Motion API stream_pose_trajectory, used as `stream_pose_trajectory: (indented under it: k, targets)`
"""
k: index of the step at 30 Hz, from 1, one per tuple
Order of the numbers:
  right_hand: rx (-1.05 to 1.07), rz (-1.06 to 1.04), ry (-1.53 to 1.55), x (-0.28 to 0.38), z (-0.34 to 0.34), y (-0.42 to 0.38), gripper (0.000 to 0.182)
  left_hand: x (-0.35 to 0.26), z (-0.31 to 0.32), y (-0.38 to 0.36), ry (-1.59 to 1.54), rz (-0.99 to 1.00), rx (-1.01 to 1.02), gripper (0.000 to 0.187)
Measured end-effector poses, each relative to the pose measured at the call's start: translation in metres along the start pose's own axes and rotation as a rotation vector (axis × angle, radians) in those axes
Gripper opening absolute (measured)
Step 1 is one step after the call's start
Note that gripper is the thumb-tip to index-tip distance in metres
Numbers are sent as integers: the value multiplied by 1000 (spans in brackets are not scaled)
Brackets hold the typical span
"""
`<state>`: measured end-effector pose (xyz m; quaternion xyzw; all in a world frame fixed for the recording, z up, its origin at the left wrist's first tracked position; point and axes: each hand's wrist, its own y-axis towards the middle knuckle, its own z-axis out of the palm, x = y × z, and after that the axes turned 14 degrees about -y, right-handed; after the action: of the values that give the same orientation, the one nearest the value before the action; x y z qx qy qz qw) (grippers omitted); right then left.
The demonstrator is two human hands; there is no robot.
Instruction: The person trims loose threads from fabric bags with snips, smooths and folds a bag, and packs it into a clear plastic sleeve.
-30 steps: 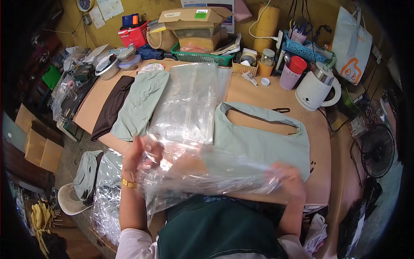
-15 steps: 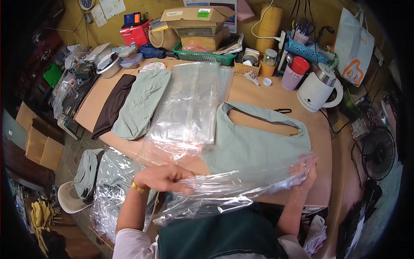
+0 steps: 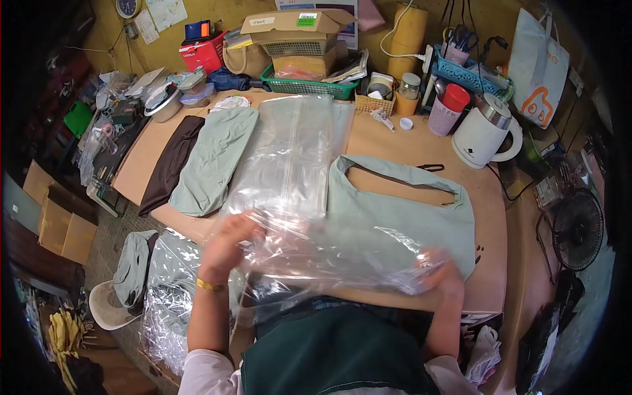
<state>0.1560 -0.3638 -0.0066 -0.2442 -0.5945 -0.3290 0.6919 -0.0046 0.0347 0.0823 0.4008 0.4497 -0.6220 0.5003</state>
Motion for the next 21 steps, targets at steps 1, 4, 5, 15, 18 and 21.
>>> stream_pose_trajectory:
  k: [1, 4, 5, 15, 18, 21]
  targets:
    - [38, 57, -241, 4, 6, 0, 22, 3, -8, 2, -537, 294, -115, 27]
    - [682, -127, -305, 16, 22, 12, 18, 42, -28, -10, -524, 254, -30, 33]
    - [109, -183, -157, 5, 24, 5, 20, 56, -35, -14, -423, 218, 50, 44]
    - [773, 142, -815, 31, 33, 17, 24, 9, -12, -8, -674, 402, -237, 19]
    - [241, 36, -117, -2, 28, 4, 14, 21, -15, -20, -758, 333, -207, 23]
    - [-558, -134, 380, -16, 19, 3, 19, 1, -6, -8, 222, -8, 400, 32]
